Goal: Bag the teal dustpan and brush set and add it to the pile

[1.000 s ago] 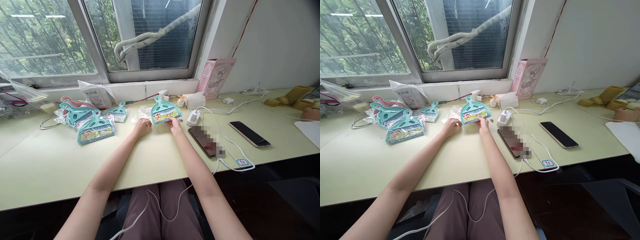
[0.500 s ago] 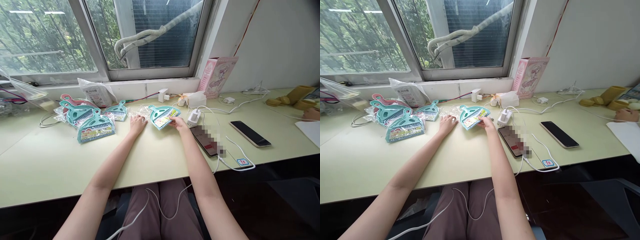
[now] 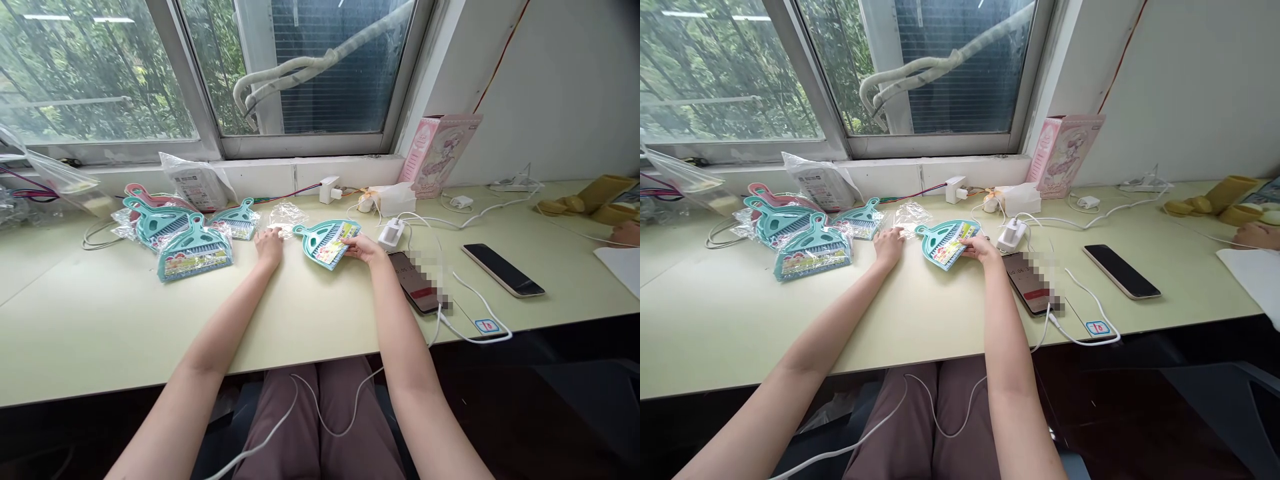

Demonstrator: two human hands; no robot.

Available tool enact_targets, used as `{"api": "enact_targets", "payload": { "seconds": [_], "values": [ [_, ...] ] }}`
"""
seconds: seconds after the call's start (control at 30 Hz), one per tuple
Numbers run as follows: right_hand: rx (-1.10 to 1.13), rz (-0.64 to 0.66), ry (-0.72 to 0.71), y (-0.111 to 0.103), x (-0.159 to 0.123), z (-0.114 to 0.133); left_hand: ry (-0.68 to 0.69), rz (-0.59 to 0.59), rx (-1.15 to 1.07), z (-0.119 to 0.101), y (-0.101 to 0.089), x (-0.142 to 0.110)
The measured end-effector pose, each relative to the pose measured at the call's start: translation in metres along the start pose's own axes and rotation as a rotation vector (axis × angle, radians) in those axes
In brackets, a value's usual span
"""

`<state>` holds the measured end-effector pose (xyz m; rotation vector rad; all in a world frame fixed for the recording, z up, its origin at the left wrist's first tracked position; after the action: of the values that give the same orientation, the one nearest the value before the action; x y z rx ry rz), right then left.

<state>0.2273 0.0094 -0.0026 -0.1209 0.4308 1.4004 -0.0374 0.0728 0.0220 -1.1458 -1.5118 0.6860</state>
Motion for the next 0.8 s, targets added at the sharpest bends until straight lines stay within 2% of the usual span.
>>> {"api": "enact_targets", "payload": {
  "seconds": [0.27,0.53,0.8],
  "values": [
    [0.007,-0.011,0.003,0.003,0.0,-0.001,0.039,0.018,0.068,0.006,0.007,0.006],
    [0.065,-0.017,-0.001,0.002,0.001,-0.001,-0.158,-0.058,-0.17,0.029,0.001,0.009],
    [0.042,-0.013,-0.035,0.003,0.002,0.0,-0.1,-0.11,-0.128,0.021,-0.009,0.006]
  ]
}}
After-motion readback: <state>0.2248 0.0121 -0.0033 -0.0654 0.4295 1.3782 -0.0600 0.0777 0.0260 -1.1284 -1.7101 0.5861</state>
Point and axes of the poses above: each hand's wrist, its own x-axis towards the middle knuckle, its own y-axis out of the palm, z = x × y, the point moved 7 cm from there along x, towards the middle knuckle, and after that the axes turned 2 degrees about -z, right-handed, at the moved point
